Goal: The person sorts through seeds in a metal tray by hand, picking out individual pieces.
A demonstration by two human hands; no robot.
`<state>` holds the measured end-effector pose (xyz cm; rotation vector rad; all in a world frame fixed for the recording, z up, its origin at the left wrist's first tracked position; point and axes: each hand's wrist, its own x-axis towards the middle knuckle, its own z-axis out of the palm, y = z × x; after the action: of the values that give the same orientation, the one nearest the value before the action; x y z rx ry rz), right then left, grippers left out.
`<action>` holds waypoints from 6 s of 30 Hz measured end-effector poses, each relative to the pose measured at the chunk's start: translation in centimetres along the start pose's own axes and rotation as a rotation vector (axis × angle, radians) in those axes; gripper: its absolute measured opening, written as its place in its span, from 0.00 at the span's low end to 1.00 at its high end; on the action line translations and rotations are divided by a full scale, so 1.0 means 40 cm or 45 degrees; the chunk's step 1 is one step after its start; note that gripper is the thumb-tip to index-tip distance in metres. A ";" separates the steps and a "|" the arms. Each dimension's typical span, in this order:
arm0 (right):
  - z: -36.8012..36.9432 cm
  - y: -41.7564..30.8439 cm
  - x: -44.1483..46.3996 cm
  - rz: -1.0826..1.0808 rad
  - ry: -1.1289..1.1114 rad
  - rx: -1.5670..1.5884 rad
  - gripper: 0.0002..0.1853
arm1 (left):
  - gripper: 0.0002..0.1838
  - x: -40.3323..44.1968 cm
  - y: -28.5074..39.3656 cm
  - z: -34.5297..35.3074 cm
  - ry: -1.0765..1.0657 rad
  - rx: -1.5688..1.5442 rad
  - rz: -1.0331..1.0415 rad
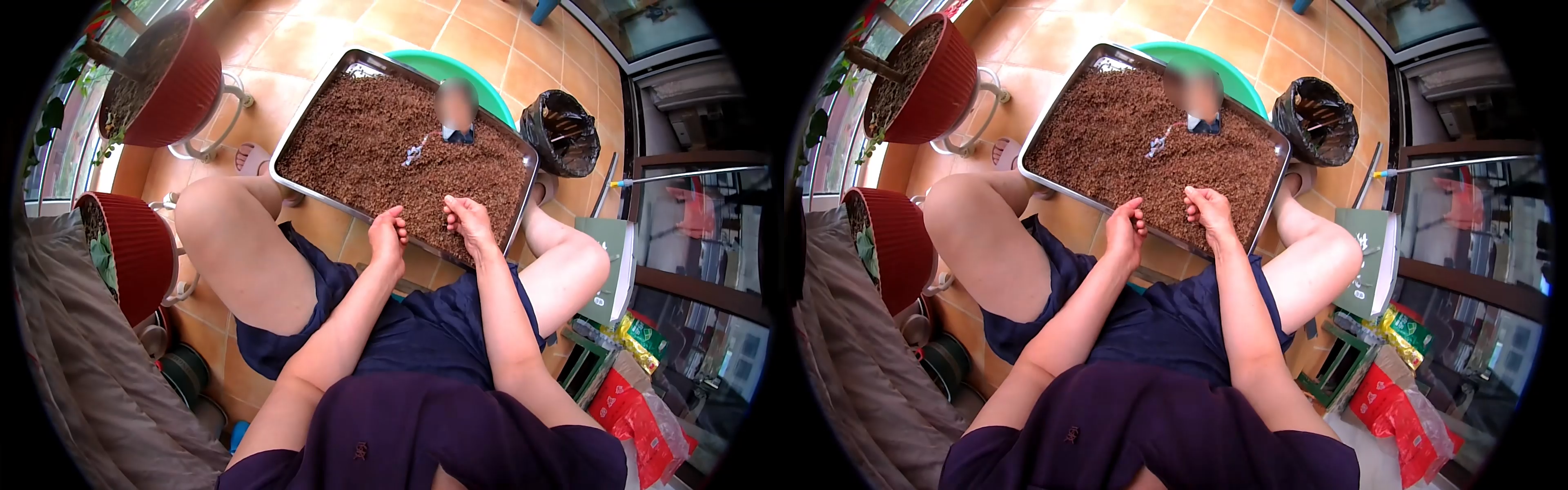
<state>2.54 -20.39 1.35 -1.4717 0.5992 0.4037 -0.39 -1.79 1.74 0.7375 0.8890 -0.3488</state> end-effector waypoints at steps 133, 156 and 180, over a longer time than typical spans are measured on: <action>0.467 -0.054 0.134 -1.214 -0.319 -1.516 0.05 | 0.10 0.001 0.092 -0.089 0.182 -0.515 -0.007; -0.070 -0.067 -0.092 0.148 -0.338 0.763 0.12 | 0.15 -0.049 0.024 0.023 -0.493 -0.037 -0.049; 0.047 -0.065 -0.106 -0.355 -0.250 -0.135 0.14 | 0.10 -0.026 -0.013 0.031 -0.468 0.297 -0.051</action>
<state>0.95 -18.25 5.97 -1.5690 0.2141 0.3596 -0.57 -3.08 2.84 0.8368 0.5203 -0.6098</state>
